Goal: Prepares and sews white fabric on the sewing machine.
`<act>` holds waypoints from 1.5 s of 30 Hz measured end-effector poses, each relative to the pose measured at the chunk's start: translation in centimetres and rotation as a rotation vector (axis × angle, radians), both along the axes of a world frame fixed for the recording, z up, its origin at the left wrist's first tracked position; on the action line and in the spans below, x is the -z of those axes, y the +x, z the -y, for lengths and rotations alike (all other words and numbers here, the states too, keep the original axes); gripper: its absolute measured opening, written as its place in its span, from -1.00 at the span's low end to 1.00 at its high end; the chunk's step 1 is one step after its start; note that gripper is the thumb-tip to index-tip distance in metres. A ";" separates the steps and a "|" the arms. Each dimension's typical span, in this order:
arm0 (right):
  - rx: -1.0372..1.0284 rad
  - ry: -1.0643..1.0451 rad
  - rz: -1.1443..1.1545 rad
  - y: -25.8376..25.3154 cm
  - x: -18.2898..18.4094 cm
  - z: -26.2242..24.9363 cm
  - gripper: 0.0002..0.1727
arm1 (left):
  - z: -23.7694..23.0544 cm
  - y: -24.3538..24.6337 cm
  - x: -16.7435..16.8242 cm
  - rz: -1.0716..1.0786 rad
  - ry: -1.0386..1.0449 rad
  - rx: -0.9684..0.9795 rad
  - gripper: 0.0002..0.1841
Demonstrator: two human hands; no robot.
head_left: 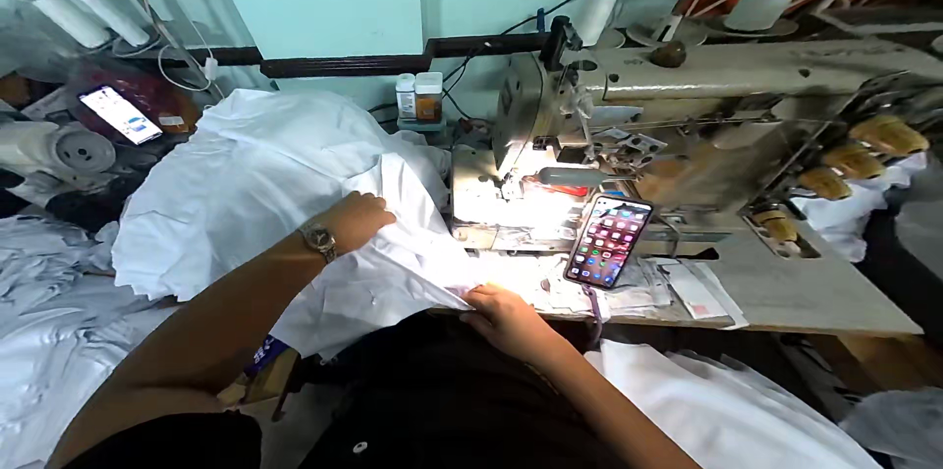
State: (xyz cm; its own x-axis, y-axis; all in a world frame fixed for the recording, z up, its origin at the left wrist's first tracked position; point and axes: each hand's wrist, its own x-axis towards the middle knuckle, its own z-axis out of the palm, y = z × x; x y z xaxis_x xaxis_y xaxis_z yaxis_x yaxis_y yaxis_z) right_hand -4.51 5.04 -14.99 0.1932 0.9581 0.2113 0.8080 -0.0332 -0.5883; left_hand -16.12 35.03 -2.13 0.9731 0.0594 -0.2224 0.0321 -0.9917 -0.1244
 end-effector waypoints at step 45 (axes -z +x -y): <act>0.711 0.470 -0.363 5.2 -3.5 -1.7 -0.75 | 8.4 18.9 0.5 0.415 -0.655 -0.309 -0.65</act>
State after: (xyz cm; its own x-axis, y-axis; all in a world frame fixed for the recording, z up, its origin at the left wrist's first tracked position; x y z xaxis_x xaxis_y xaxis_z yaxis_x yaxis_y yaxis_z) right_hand 0.73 6.71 -11.46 0.8331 0.4200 0.3600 0.4528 -0.1438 -0.8799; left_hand 2.74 26.64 -2.60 0.9446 0.3210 0.0684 0.2309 -0.7982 0.5564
